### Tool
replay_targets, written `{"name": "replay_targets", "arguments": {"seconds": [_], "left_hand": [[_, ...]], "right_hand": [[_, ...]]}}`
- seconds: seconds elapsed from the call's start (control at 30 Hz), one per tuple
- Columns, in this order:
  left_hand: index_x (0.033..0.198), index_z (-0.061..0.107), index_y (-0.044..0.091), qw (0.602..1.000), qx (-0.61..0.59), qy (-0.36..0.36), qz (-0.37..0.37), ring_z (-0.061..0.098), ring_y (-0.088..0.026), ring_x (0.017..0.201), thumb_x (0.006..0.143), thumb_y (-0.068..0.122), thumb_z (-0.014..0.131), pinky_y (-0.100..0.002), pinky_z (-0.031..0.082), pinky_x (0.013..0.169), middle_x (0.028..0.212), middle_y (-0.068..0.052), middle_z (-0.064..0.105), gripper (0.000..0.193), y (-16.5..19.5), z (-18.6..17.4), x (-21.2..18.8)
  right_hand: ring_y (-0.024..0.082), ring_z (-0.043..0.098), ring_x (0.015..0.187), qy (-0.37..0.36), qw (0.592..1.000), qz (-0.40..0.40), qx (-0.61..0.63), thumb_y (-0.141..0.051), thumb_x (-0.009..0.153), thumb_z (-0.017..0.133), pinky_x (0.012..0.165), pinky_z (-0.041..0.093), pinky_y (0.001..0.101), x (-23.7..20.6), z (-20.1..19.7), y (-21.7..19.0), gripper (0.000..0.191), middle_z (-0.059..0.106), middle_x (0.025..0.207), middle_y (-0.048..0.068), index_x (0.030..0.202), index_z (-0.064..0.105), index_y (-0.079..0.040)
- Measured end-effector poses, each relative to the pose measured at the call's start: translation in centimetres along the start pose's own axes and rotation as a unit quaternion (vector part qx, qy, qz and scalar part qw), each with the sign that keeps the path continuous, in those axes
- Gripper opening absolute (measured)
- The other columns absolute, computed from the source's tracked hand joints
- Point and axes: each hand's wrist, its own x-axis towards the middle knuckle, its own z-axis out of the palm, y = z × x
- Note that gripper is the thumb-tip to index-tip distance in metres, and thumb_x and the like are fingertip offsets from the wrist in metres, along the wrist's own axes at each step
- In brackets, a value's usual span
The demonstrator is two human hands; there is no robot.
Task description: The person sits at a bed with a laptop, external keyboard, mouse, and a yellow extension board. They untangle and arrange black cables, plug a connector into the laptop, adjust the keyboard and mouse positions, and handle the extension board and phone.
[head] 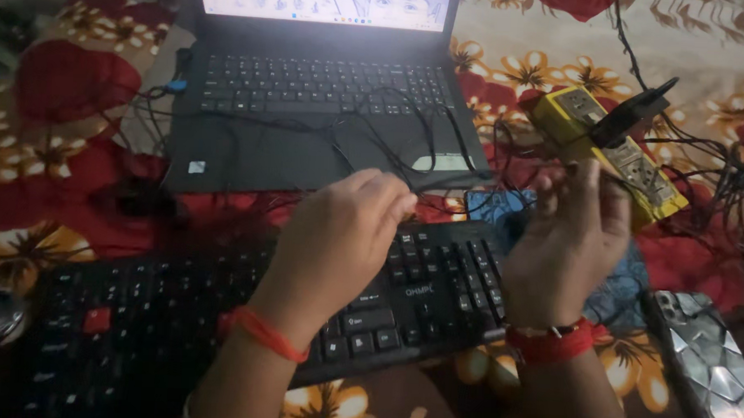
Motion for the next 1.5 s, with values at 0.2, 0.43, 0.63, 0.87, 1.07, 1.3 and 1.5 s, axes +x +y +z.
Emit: {"name": "replay_targets", "arguments": {"seconds": [0.2,0.43,0.63,0.87,1.07,1.3,1.5], "left_hand": [[0.099,0.064,0.004,0.998,-0.042,0.034,0.038,0.068,-0.038,0.088,0.104,0.020,0.058,-0.047,0.052,0.071,0.094,-0.014,0.069,0.018,1.1,-0.2,-0.5],[0.095,0.063,0.005,0.999,-0.024,-0.023,0.016,0.068,-0.036,0.084,0.104,0.021,0.059,-0.047,0.051,0.067,0.087,-0.011,0.068,0.019,2.0,-0.1,-0.8],[0.098,0.067,0.007,1.000,0.015,-0.001,0.022,0.068,-0.035,0.081,0.099,0.023,0.062,-0.046,0.052,0.066,0.089,-0.010,0.069,0.017,1.8,-0.9,-0.6],[0.100,0.066,0.005,0.999,0.002,0.016,0.051,0.068,-0.034,0.083,0.101,0.021,0.063,-0.044,0.052,0.068,0.089,-0.010,0.068,0.016,1.6,-2.0,-0.4],[0.098,0.066,0.007,0.994,0.057,0.054,0.080,0.067,-0.032,0.087,0.097,0.017,0.068,-0.044,0.052,0.075,0.090,-0.010,0.065,0.010,1.0,-2.7,-0.6],[0.100,0.067,0.008,0.990,0.088,0.089,0.062,0.066,-0.034,0.095,0.090,0.011,0.069,-0.045,0.052,0.085,0.095,-0.008,0.067,0.010,-0.6,-3.1,-0.9],[0.100,0.069,0.005,0.988,0.112,0.097,-0.053,0.067,-0.038,0.094,0.095,0.010,0.063,-0.047,0.052,0.079,0.101,-0.013,0.069,0.009,-2.3,-4.4,-0.7]], "right_hand": [[0.013,0.066,0.092,-0.108,0.978,0.162,0.068,-0.007,0.105,0.066,0.084,0.054,0.0276,-2.9,2.7,-0.3,0.010,0.067,0.104,0.005,0.115,0.065,-0.007],[0.011,0.065,0.090,-0.183,0.966,0.172,-0.066,-0.010,0.104,0.062,0.082,0.054,0.0273,-5.8,4.1,-0.6,0.015,0.069,0.107,0.004,0.108,0.071,0.002],[0.011,0.062,0.088,-0.135,0.988,0.060,-0.044,-0.007,0.111,0.064,0.082,0.051,0.0275,-3.4,3.4,-1.6,0.011,0.069,0.105,0.006,0.111,0.069,0.002],[0.014,0.067,0.089,-0.105,0.994,0.029,-0.014,-0.007,0.110,0.063,0.084,0.056,0.0293,-2.4,2.8,-2.6,0.008,0.071,0.108,0.008,0.111,0.068,-0.001],[0.013,0.067,0.092,-0.080,0.997,0.023,0.002,-0.009,0.112,0.065,0.086,0.056,0.0292,-3.0,3.2,-3.0,0.006,0.072,0.112,0.007,0.111,0.067,-0.003],[0.012,0.064,0.093,-0.103,0.991,0.075,0.028,-0.013,0.113,0.063,0.086,0.052,0.0289,-3.4,3.3,-3.0,0.009,0.071,0.114,0.004,0.110,0.065,-0.005],[0.013,0.062,0.089,-0.105,0.965,0.239,-0.012,-0.012,0.105,0.057,0.082,0.052,0.0286,-4.3,4.6,-1.1,0.010,0.065,0.098,0.003,0.106,0.064,-0.005]]}}
